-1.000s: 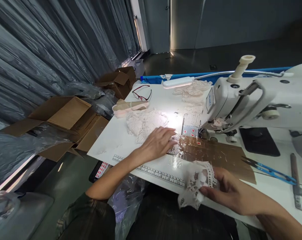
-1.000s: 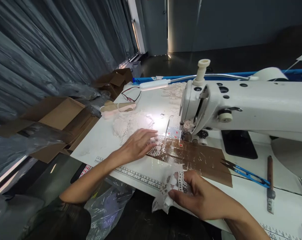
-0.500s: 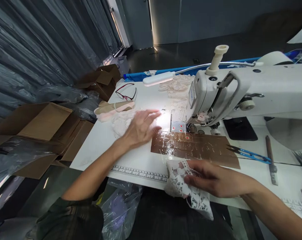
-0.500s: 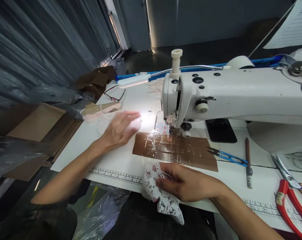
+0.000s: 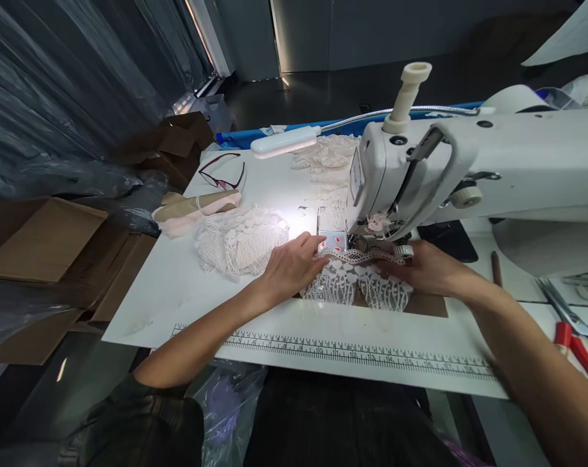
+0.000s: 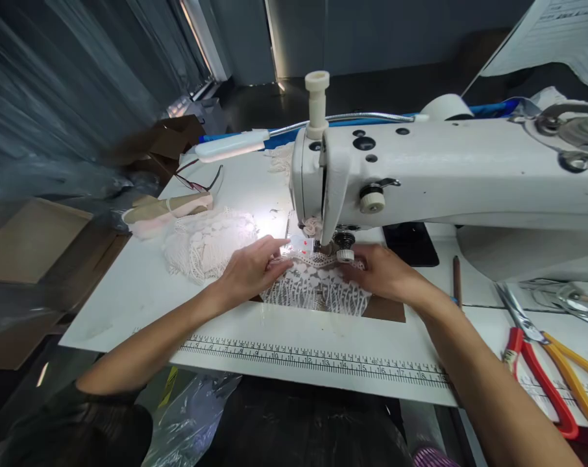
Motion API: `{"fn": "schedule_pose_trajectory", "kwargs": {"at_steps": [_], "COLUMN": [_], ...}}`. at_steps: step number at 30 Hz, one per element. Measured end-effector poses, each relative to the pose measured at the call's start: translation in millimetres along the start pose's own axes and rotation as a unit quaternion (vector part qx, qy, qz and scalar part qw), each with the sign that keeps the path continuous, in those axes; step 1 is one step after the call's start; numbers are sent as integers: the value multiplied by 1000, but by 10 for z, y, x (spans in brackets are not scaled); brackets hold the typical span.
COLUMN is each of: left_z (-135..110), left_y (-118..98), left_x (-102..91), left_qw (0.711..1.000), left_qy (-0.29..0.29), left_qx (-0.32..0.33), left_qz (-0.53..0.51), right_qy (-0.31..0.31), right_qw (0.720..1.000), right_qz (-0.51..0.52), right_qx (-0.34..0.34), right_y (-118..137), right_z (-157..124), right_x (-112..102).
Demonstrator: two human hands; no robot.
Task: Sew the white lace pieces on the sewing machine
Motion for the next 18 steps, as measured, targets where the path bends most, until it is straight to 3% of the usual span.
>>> {"fn": "schedule_pose_trajectory", "kwargs": {"at_steps": [2, 5, 8, 10, 15, 18], "left_z": [6, -25, -92, -133, -153, -130], "left_y": [18, -49, -159, -195, -163, -119], "left_x": [47, 114, 184, 205, 113, 29], "left_qw": [993, 984, 975, 969, 974, 980], "left_qy": [-51, -74, -5, 49, 98, 111], "left_qx": [25, 114, 216, 241, 202, 107], "left_qz": [100, 114, 58, 39, 0, -124], "right_qy": [-88, -110, -105, -100, -21, 15], "right_qw": [993, 988, 991, 993, 996, 974], "right_qz": [-77, -108, -81, -58, 83, 222], "right_qx": [30, 28, -9, -20, -5, 28], "right_y": [-36, -36, -53, -98, -126, 14], "right_z": [69, 100, 72, 40, -27, -32], "right_x": [-74, -80, -83, -96, 25, 230]}}
Point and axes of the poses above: each hand's wrist, its own z-axis towards the middle knuckle, its own x-axis out of the palm, y = z × x, the point moved 4 cm from there along z, towards the middle knuckle, and after that the axes turned 1 degree about -z, right-handed, at the moved point
